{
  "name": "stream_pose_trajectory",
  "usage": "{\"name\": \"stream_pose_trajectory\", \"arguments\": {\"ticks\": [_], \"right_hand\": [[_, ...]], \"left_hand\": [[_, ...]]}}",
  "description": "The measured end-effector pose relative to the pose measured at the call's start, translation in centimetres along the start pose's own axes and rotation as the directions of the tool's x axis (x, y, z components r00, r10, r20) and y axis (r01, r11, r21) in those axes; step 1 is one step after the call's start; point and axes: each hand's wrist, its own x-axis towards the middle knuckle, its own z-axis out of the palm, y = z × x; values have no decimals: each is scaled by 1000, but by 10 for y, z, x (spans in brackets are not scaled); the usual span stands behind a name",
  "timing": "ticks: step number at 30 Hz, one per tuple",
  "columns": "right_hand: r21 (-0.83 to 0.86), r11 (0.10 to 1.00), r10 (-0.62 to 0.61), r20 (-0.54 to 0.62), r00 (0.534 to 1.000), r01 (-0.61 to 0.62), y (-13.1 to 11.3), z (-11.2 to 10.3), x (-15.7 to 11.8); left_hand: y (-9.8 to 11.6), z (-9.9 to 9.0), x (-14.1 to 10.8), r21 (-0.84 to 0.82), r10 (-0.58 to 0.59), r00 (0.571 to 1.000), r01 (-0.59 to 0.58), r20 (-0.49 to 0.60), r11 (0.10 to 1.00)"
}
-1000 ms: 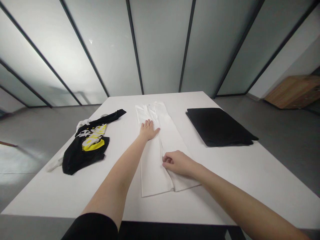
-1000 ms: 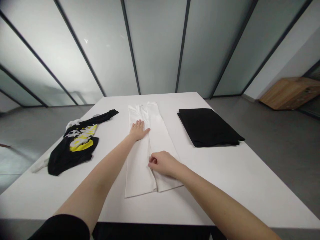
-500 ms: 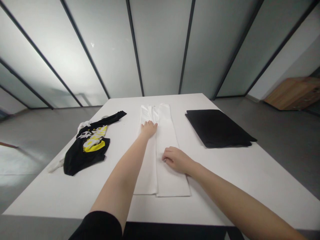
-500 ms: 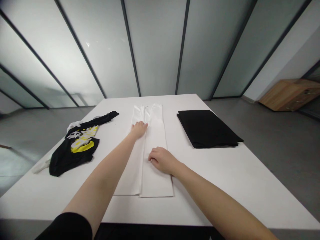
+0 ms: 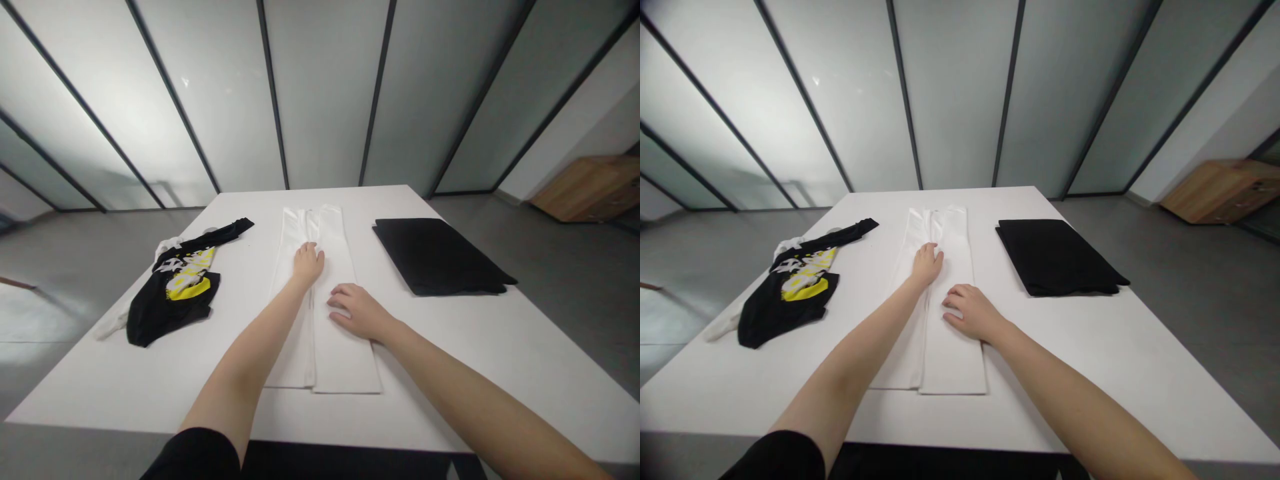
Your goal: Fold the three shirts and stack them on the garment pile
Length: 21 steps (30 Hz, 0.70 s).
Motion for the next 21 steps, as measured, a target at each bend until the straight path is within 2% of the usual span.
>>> {"name": "stream_pose_trajectory", "arguments": {"ticks": [2,4,7,8,9,11,12,15,19,21], "right_hand": [[4,1000,1,20,1000,-1,-4,0,0],[-8,1000,17,31,999,-17,-7,0,1],[-52,997,57,47,997,-55,-9,-2,2],[-74,995,76,50,996,-73,-10,-2,3],[-97,991,98,51,994,-93,-11,-1,4],[-138,981,145,48,988,-137,-12,2,8],[-153,975,169,44,985,-160,-13,4,9],[-173,961,222,28,975,-214,-13,10,13],[-177,957,237,28,971,-228,-11,11,16],[-182,960,222,42,974,-211,-11,10,20]], "left_hand": [[0,-7,-19,-4,92,995,-92,39,996],[-2,-19,-50,9,215,972,-217,91,976],[-13,-51,-111,19,384,891,-400,241,916],[-18,-63,-132,-1,422,855,-442,302,897],[-23,-74,-151,-54,481,797,-498,365,866],[-33,-91,-181,-236,630,643,-594,436,769],[-37,-96,-191,-311,685,582,-616,439,723],[-41,-99,-201,-379,746,527,-645,408,663],[-37,-93,-193,-433,812,441,-690,383,579],[-36,-92,-191,-460,836,412,-701,363,545]]}}
